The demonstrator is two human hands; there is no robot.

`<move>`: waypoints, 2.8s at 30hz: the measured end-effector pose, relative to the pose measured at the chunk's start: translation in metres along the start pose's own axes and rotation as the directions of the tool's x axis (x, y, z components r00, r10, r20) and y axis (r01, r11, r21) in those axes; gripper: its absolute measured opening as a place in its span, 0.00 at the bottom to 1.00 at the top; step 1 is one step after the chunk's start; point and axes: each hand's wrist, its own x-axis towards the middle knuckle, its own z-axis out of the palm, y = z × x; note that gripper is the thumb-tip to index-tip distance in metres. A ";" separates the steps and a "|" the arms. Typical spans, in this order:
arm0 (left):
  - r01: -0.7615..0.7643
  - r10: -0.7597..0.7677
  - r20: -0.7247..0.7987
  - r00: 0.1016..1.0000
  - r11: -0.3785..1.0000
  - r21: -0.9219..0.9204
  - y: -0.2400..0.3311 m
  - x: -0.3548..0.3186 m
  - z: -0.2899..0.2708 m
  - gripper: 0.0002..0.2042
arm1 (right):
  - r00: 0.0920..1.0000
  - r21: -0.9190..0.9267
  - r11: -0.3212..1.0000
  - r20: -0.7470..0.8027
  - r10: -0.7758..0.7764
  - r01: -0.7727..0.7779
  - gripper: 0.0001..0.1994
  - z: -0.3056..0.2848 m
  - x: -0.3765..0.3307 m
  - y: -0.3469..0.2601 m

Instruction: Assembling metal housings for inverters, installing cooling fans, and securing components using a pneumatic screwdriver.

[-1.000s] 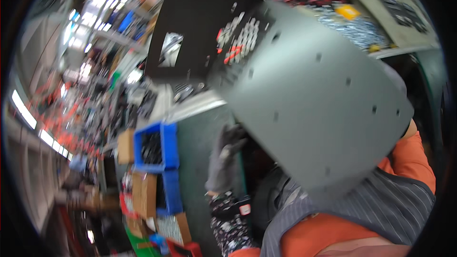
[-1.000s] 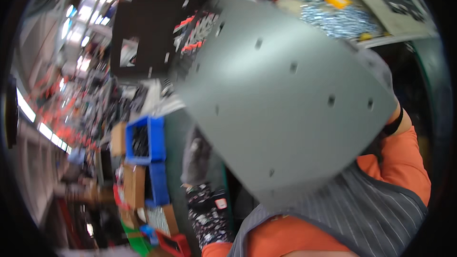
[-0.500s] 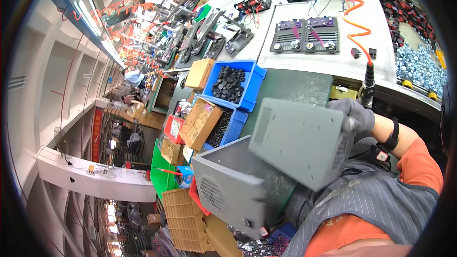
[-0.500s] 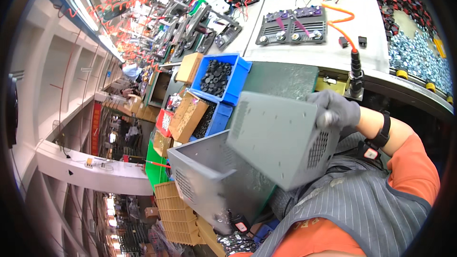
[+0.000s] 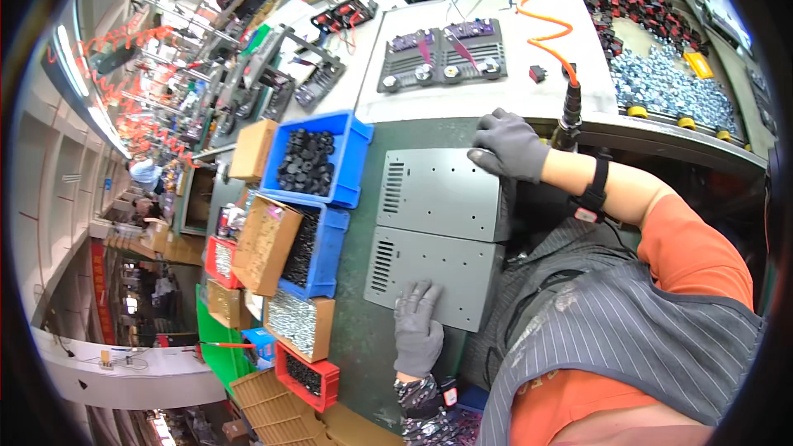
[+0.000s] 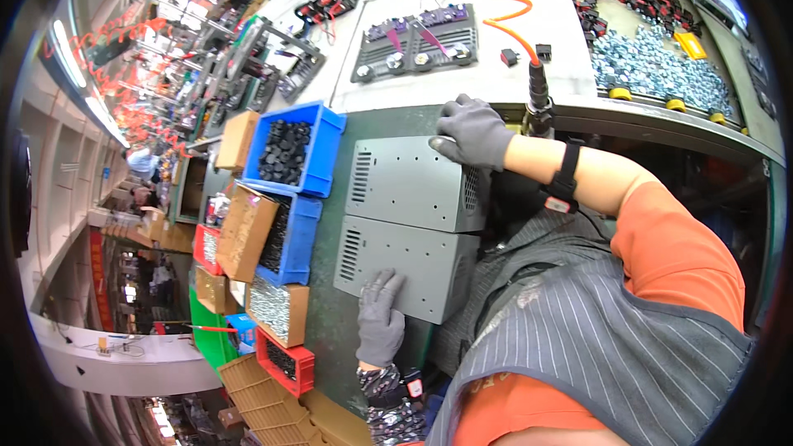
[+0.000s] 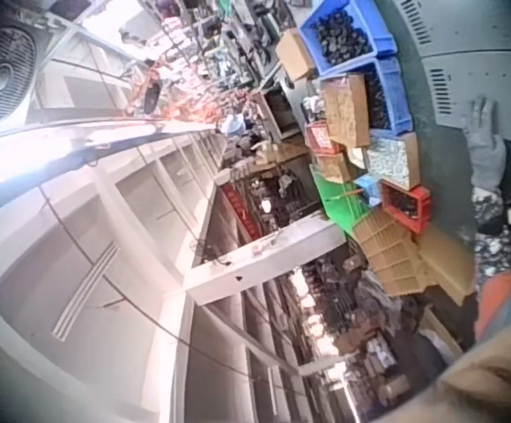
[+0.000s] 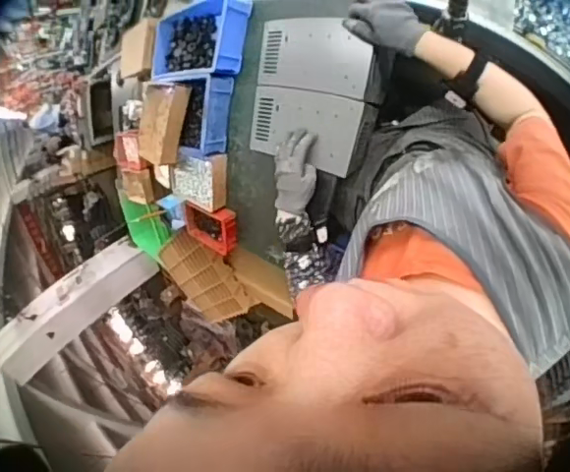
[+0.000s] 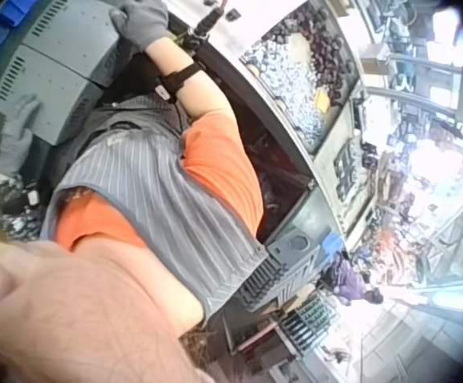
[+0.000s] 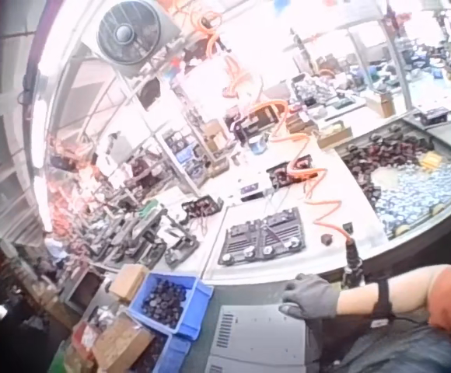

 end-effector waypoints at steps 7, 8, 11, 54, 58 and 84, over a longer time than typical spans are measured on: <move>-0.086 0.035 0.192 0.981 0.961 0.263 0.022 -0.015 0.032 0.37 | 0.990 -0.274 0.958 0.130 -0.047 0.082 0.26 0.018 0.000 -0.029; -0.098 0.045 0.201 0.979 0.959 0.266 0.021 -0.014 0.033 0.38 | 0.987 -0.301 0.949 0.152 -0.046 0.090 0.26 0.016 0.005 -0.034; -0.094 0.059 0.264 0.963 0.988 0.121 0.011 -0.010 0.023 0.40 | 0.903 -0.424 0.895 0.425 0.062 0.138 0.27 0.002 0.031 -0.054; 0.079 -0.088 0.161 0.983 -0.589 -0.804 -0.108 -0.002 0.010 0.27 | 0.386 -0.279 0.879 0.915 0.120 0.386 0.47 0.150 0.297 -0.188; 0.083 -0.081 0.163 0.983 -0.599 -0.797 -0.107 -0.002 0.009 0.27 | 0.438 -0.214 0.861 0.899 -0.011 0.462 0.46 0.172 0.300 -0.175; 0.082 -0.090 0.154 0.984 -0.541 -0.837 -0.109 -0.003 0.011 0.25 | 0.689 0.531 0.800 0.691 -0.218 -0.280 0.15 0.117 0.295 -0.171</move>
